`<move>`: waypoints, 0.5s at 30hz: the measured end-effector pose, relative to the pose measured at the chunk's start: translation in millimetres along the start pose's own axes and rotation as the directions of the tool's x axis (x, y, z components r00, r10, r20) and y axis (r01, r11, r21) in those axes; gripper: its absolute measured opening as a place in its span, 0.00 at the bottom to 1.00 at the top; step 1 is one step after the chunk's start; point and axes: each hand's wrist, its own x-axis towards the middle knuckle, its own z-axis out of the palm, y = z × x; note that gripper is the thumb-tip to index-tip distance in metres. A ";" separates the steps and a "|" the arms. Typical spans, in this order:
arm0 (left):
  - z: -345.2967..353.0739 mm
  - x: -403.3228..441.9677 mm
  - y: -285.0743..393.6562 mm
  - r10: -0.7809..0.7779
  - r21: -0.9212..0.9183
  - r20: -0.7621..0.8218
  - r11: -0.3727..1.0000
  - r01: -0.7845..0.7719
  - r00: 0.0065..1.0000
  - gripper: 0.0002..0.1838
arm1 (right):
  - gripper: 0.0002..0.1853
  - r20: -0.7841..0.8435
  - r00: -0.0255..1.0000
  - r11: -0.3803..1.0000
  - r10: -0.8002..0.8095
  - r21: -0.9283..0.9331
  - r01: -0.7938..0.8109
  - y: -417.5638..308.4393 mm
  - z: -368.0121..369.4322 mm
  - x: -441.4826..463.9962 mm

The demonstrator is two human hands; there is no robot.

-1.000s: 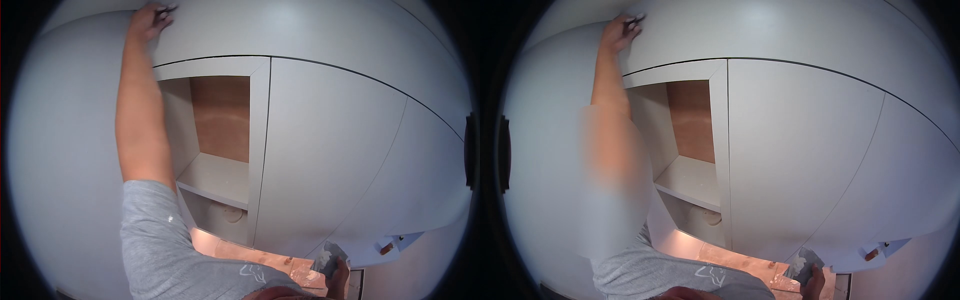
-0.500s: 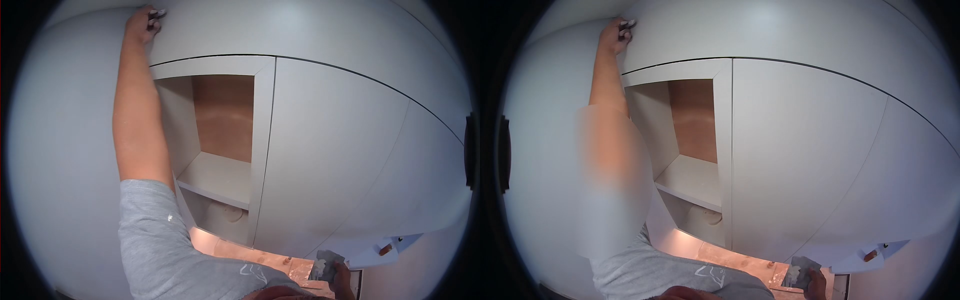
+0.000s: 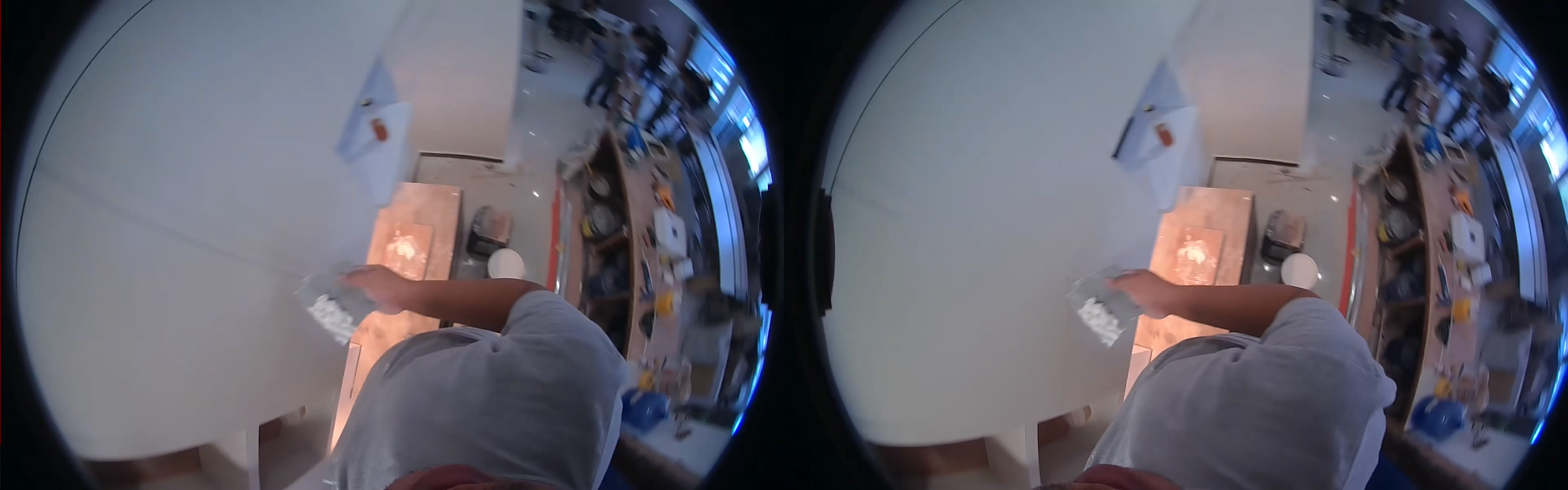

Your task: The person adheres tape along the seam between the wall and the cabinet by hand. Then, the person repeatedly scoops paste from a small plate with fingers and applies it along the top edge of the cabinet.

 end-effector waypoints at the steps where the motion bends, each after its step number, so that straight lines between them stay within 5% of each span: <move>1: 23.8 -19.2 -27.4 0.041 -0.153 0.235 0.988 -0.005 0.971 0.23 | 0.21 0.032 0.981 0.898 0.193 0.397 -0.189 -16.9 9.6 -8.5; 2: 46.8 -39.1 -54.4 0.079 -0.287 0.457 0.956 0.062 0.886 0.31 | 0.20 0.065 0.984 0.855 0.168 0.487 -0.178 -15.2 8.8 -11.5; 6: 212.3 -145.3 -220.7 0.001 0.126 0.328 0.991 -0.045 0.945 0.56 | 0.19 0.113 0.988 0.698 0.102 0.700 -0.152 -15.8 5.2 -20.9; 9: 289.4 -201.3 -298.4 -0.078 -0.084 0.582 0.984 0.155 0.809 0.54 | 0.19 0.042 0.994 0.705 0.098 0.702 -0.099 -20.7 3.6 -43.8; 15: 360.7 -238.6 -325.0 -0.145 -0.167 0.712 0.915 0.366 0.687 0.55 | 0.18 -0.108 0.990 0.746 0.088 0.666 0.006 -36.3 -11.1 -92.8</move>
